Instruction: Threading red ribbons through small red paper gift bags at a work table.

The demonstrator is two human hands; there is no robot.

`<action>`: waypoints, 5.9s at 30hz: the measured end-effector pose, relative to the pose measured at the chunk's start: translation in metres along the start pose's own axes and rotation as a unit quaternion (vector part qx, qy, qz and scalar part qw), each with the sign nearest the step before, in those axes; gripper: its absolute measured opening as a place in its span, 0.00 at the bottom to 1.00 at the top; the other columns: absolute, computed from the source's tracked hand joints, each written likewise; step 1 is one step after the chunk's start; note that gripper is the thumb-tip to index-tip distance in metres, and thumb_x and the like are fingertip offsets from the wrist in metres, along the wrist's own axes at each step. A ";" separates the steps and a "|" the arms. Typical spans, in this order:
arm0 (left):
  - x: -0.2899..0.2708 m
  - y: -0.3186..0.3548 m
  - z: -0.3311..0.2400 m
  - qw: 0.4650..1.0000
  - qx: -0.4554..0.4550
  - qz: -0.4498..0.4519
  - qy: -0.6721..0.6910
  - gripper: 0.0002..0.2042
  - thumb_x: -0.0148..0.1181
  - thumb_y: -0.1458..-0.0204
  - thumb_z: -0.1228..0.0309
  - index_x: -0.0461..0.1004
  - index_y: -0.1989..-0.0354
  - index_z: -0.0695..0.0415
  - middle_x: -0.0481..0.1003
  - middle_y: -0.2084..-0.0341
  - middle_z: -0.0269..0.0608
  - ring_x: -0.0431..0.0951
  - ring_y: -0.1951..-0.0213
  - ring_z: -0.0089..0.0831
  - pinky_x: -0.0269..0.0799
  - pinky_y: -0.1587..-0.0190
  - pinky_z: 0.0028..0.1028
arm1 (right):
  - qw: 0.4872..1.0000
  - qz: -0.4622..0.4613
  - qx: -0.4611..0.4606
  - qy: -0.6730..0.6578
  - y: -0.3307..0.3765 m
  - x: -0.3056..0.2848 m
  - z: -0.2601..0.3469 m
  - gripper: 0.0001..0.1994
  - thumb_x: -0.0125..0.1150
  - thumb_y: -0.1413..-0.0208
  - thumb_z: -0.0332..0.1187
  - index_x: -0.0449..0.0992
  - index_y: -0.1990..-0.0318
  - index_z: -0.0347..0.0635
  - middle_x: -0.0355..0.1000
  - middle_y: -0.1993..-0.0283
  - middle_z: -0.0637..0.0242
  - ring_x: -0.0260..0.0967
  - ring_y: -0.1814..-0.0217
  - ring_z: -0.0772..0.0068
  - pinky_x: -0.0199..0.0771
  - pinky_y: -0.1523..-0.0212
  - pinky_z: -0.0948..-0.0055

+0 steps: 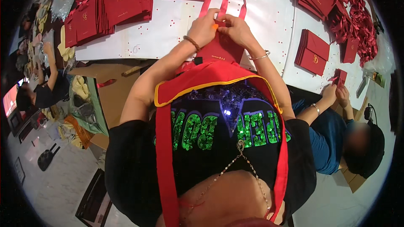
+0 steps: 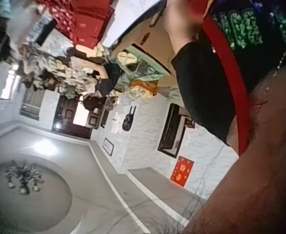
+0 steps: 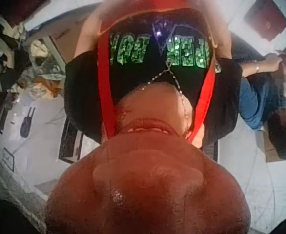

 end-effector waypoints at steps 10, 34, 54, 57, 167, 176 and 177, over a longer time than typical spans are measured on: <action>-0.025 -0.022 0.006 0.982 0.090 0.164 -0.017 0.08 0.58 0.57 0.66 0.74 0.73 0.58 0.71 0.67 0.42 0.72 0.67 0.35 0.67 0.65 0.29 | 0.982 -0.060 -0.086 0.155 0.023 -0.010 0.029 0.12 0.61 0.56 0.40 0.73 0.64 0.51 0.72 0.76 0.67 0.69 0.68 0.66 0.54 0.62 0.63; -0.015 -0.116 0.015 0.974 0.084 0.048 -0.206 0.12 0.50 0.54 0.68 0.73 0.62 0.58 0.73 0.70 0.51 0.73 0.64 0.49 0.68 0.62 0.42 | 0.969 -0.138 -0.147 0.142 0.032 -0.010 0.037 0.07 0.59 0.54 0.38 0.75 0.67 0.50 0.74 0.74 0.69 0.69 0.69 0.67 0.53 0.60 0.65; -0.086 -0.023 0.024 0.909 0.004 -0.007 0.416 0.07 0.52 0.50 0.77 0.66 0.62 0.61 0.74 0.69 0.42 0.74 0.68 0.24 0.71 0.64 0.21 | 0.969 -0.132 -0.148 0.148 0.009 -0.001 0.020 0.13 0.64 0.60 0.39 0.76 0.65 0.46 0.70 0.70 0.65 0.68 0.64 0.63 0.59 0.64 0.61; -0.054 -0.025 0.008 0.945 -0.011 0.079 0.317 0.18 0.50 0.50 0.77 0.62 0.48 0.58 0.72 0.73 0.36 0.68 0.77 0.17 0.67 0.74 0.17 | 0.971 -0.109 -0.161 0.141 0.005 0.002 0.019 0.14 0.65 0.62 0.40 0.76 0.65 0.47 0.69 0.67 0.65 0.66 0.60 0.62 0.58 0.62 0.61; 0.015 -0.091 -0.006 0.962 0.046 0.262 -0.063 0.18 0.52 0.50 0.59 0.73 0.60 0.62 0.76 0.74 0.44 0.75 0.71 0.28 0.70 0.68 0.26 | 0.981 -0.080 -0.043 -0.170 0.057 -0.031 -0.012 0.06 0.58 0.51 0.27 0.71 0.66 0.34 0.69 0.74 0.72 0.63 0.72 0.85 0.64 0.72 0.84; 0.026 -0.083 0.003 0.937 -0.095 0.334 0.048 0.19 0.48 0.49 0.57 0.76 0.69 0.63 0.71 0.86 0.37 0.69 0.82 0.24 0.64 0.77 0.24 | 0.980 -0.087 -0.041 -0.175 0.055 -0.029 -0.011 0.10 0.61 0.54 0.30 0.73 0.64 0.37 0.70 0.73 0.63 0.65 0.74 0.75 0.66 0.71 0.78; 0.027 -0.083 0.002 0.945 -0.076 0.317 -0.011 0.20 0.49 0.51 0.55 0.76 0.71 0.63 0.71 0.86 0.37 0.69 0.82 0.24 0.64 0.77 0.24 | 0.980 -0.087 -0.043 -0.175 0.055 -0.029 -0.010 0.10 0.61 0.54 0.30 0.73 0.64 0.37 0.70 0.73 0.63 0.65 0.74 0.75 0.66 0.71 0.78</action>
Point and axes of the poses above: each hand's wrist, its own y-axis away from the middle knuckle, its own x-axis out of the palm, z = x × y, the point moved 5 cm from there along -y, towards the middle knuckle
